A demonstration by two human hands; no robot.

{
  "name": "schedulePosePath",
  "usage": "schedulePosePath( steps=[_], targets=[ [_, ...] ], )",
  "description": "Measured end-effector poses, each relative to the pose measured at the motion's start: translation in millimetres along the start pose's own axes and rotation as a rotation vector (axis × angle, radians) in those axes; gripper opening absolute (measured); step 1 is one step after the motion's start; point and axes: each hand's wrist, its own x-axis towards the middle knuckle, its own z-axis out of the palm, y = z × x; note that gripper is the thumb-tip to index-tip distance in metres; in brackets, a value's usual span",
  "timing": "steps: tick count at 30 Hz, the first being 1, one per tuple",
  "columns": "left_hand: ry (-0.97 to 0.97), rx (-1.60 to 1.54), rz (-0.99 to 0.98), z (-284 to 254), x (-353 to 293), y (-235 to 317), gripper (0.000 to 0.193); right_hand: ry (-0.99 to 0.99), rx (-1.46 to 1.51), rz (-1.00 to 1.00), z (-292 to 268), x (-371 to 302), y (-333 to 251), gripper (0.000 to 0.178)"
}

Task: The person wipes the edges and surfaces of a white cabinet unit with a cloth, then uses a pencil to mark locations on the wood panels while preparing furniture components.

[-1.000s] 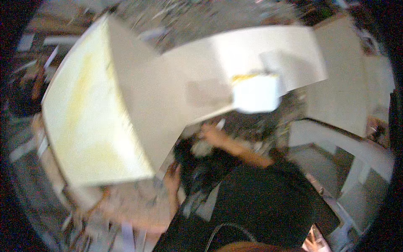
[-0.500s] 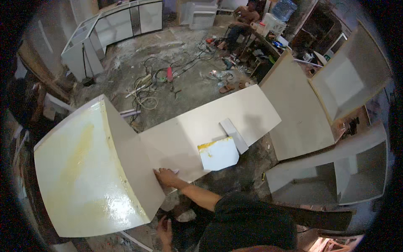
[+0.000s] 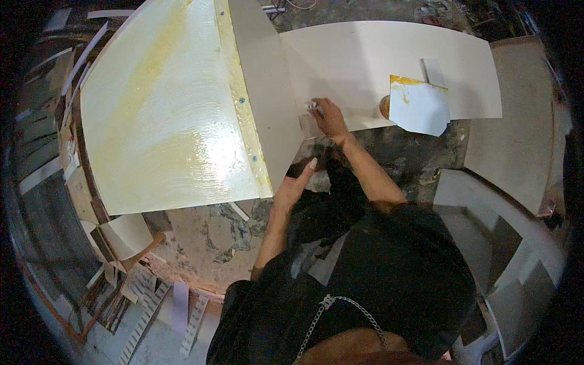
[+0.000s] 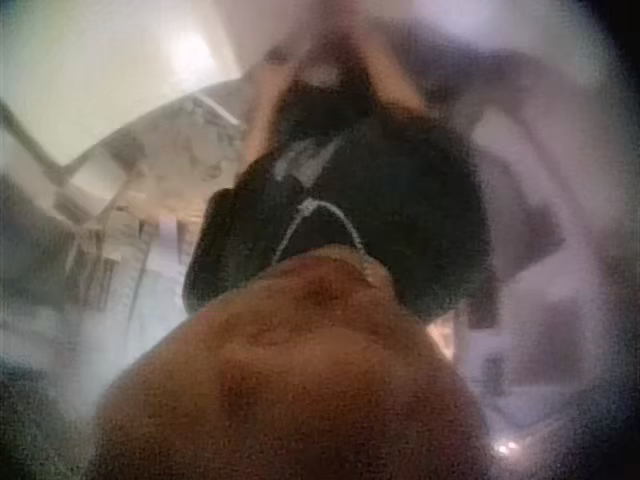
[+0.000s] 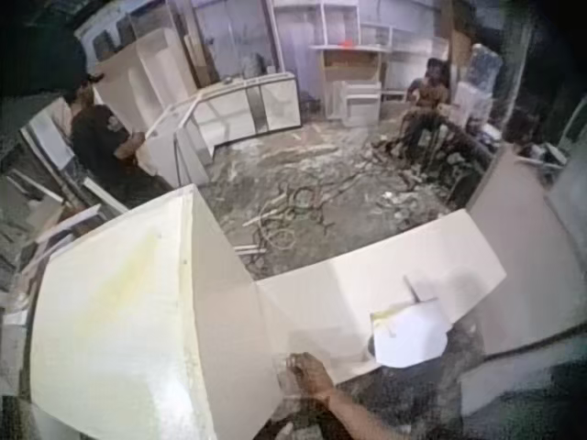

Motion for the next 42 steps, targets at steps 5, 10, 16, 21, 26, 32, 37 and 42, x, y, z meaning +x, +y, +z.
schedulePosePath(
  steps=[5,10,16,21,26,32,37,42],
  targets=[
    [0.023,-0.235,-0.184,8,21,4,0.066,0.199,-0.156,-0.049,14,55,0,0.029],
    [0.072,-0.211,-0.325,10,31,2,0.069,-0.051,-0.735,-0.162,37,13,9,0.033],
    [-0.045,-0.004,-0.499,19,29,-77,0.076,0.051,-0.82,-0.172,23,45,5,0.039],
    [-0.082,0.024,-0.51,13,29,-66,0.079,-0.083,-0.824,-0.11,21,56,15,0.041],
    [-0.193,0.007,-0.462,-3,32,-8,0.08,-0.2,-0.798,-0.088,23,9,14,0.043],
    [-0.102,0.287,-0.648,11,32,-68,0.084,-0.137,-0.906,-0.163,16,36,11,0.048],
    [-0.172,-0.04,-0.377,7,35,-39,0.087,-0.21,-0.851,0.039,28,9,-14,0.058],
    [-0.06,0.146,-0.291,3,26,-6,0.061,-0.287,-0.869,-0.008,36,-18,-19,0.065]
  ],
)
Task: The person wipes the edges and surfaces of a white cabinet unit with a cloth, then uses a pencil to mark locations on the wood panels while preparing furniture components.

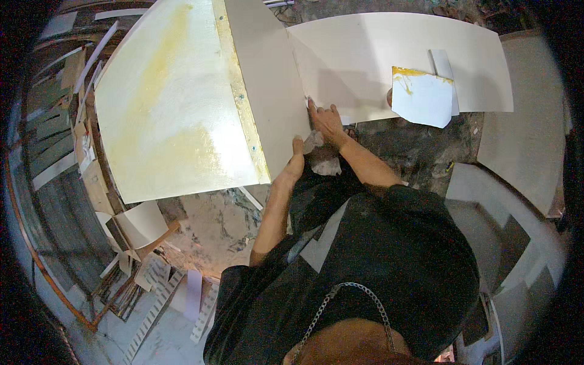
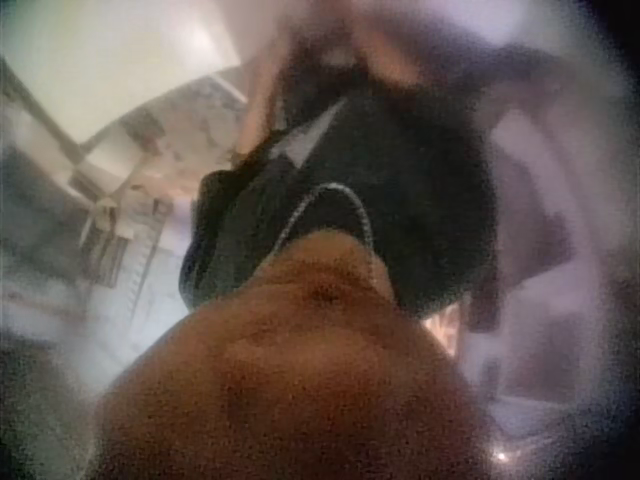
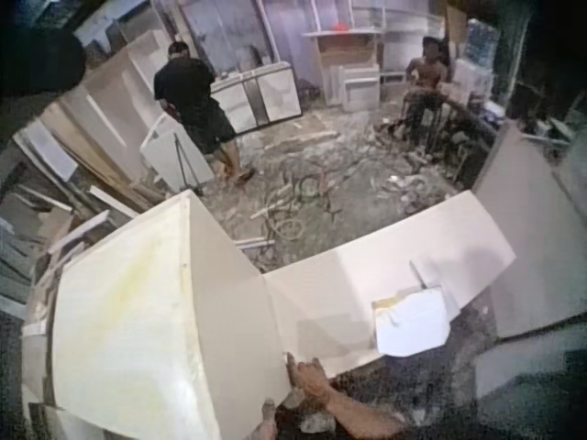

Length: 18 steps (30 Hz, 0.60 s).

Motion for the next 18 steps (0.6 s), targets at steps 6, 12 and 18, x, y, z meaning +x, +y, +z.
schedulePosePath(
  steps=[6,12,18],
  targets=[
    [-0.002,0.037,0.051,-7,-6,2,0.058,0.018,0.028,0.122,-28,44,8,0.068],
    [0.075,-0.065,0.16,-8,-4,6,0.058,-0.073,-0.015,-0.022,6,-19,3,0.075],
    [0.097,-0.18,0.174,-3,-7,0,0.056,-0.068,0.074,0.073,-9,12,2,0.065]
  ],
)
